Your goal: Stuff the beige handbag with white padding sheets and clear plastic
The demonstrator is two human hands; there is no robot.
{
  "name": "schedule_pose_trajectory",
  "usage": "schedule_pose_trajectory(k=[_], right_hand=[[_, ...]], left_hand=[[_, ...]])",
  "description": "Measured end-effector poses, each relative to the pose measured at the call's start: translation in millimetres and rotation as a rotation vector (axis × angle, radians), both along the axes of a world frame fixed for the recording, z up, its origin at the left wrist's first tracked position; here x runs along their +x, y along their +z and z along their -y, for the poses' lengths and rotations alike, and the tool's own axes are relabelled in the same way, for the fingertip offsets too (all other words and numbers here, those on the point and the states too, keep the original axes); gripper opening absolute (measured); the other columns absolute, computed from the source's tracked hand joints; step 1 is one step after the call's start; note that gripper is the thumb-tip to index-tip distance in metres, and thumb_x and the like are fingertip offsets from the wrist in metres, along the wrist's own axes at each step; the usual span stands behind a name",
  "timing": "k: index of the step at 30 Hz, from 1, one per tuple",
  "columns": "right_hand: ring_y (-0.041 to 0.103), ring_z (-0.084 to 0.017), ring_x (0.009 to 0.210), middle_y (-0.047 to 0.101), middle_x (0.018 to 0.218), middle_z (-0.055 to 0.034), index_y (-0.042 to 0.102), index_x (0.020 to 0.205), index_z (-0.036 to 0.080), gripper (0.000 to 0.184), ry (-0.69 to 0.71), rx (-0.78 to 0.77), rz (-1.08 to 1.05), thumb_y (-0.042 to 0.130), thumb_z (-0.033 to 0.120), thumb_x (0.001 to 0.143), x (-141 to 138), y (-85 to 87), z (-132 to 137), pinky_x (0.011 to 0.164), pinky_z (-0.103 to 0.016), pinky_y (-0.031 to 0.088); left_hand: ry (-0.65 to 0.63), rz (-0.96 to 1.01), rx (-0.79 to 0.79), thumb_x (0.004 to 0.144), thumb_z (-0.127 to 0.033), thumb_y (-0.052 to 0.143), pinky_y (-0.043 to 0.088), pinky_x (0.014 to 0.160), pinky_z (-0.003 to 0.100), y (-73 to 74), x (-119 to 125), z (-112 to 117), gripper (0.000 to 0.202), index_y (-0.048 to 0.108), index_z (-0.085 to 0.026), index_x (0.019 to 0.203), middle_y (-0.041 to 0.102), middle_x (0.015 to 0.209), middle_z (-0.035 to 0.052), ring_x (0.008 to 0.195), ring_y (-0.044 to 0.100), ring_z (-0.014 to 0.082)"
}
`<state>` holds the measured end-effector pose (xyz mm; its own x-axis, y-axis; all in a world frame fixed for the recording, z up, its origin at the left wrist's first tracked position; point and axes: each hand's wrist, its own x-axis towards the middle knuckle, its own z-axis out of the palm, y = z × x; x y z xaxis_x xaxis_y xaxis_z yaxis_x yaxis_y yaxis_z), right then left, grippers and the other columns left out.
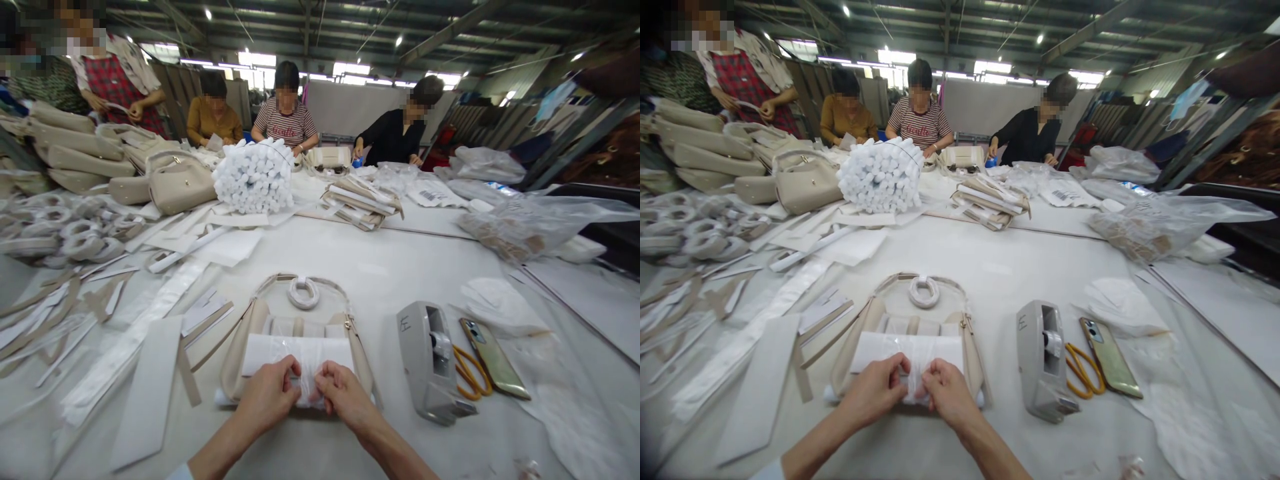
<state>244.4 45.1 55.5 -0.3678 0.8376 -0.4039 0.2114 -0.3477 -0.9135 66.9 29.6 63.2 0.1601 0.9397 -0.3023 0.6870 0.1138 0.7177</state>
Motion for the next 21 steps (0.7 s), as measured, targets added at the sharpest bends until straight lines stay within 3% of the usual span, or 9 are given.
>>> schedule_pose_trajectory(k=[5, 12, 17, 21], right_hand=[[0.045, -0.008, 0.037, 0.064, 0.060, -0.0001, 0.053, 0.080, 0.017, 0.038, -0.005, -0.015, 0.006, 0.053, 0.055, 0.075, 1.2, 2.4, 5.8, 0.038, -0.021, 0.022], [0.034, -0.007, 0.032, 0.055, 0.043, 0.0029, 0.059, 0.070, 0.015, 0.034, 0.041, -0.075, 0.101, 0.051, 0.048, 0.077, 0.2, 9.6, 0.3, 0.037, -0.021, 0.022], [0.043, -0.009, 0.034, 0.050, 0.040, 0.0043, 0.054, 0.062, 0.017, 0.030, 0.030, 0.021, 0.140, 0.052, 0.044, 0.076, -1.4, -3.0, 0.0, 0.038, -0.021, 0.021], [0.041, -0.010, 0.036, 0.050, 0.041, 0.0038, 0.055, 0.064, 0.017, 0.030, -0.001, 0.005, 0.113, 0.053, 0.045, 0.075, 0.1, -11.0, 3.0, 0.039, -0.021, 0.021]], left_hand=[[-0.009, -0.021, 0.000, 0.070, -0.020, 0.053, 0.027, 0.055, 0.024, -1.8, 0.2, 5.1, 0.016, 0.055, -0.024, 0.086, 0.056, 0.059, -0.0067, 0.059, 0.053, 0.0133], [-0.071, -0.023, -0.011, 0.069, -0.030, 0.063, 0.026, 0.053, 0.024, 2.0, -3.1, 3.9, 0.025, 0.052, -0.024, 0.091, 0.052, 0.061, -0.0071, 0.059, 0.051, 0.0134], [-0.054, -0.094, -0.007, 0.072, -0.034, 0.062, 0.024, 0.053, 0.024, 2.4, 0.9, 6.0, 0.024, 0.051, -0.024, 0.090, 0.055, 0.063, -0.0061, 0.060, 0.052, 0.0140], [-0.054, -0.133, 0.010, 0.073, -0.041, 0.061, 0.024, 0.054, 0.025, 1.2, 4.2, 7.7, 0.026, 0.051, -0.023, 0.089, 0.058, 0.066, -0.0042, 0.062, 0.056, 0.0159]])
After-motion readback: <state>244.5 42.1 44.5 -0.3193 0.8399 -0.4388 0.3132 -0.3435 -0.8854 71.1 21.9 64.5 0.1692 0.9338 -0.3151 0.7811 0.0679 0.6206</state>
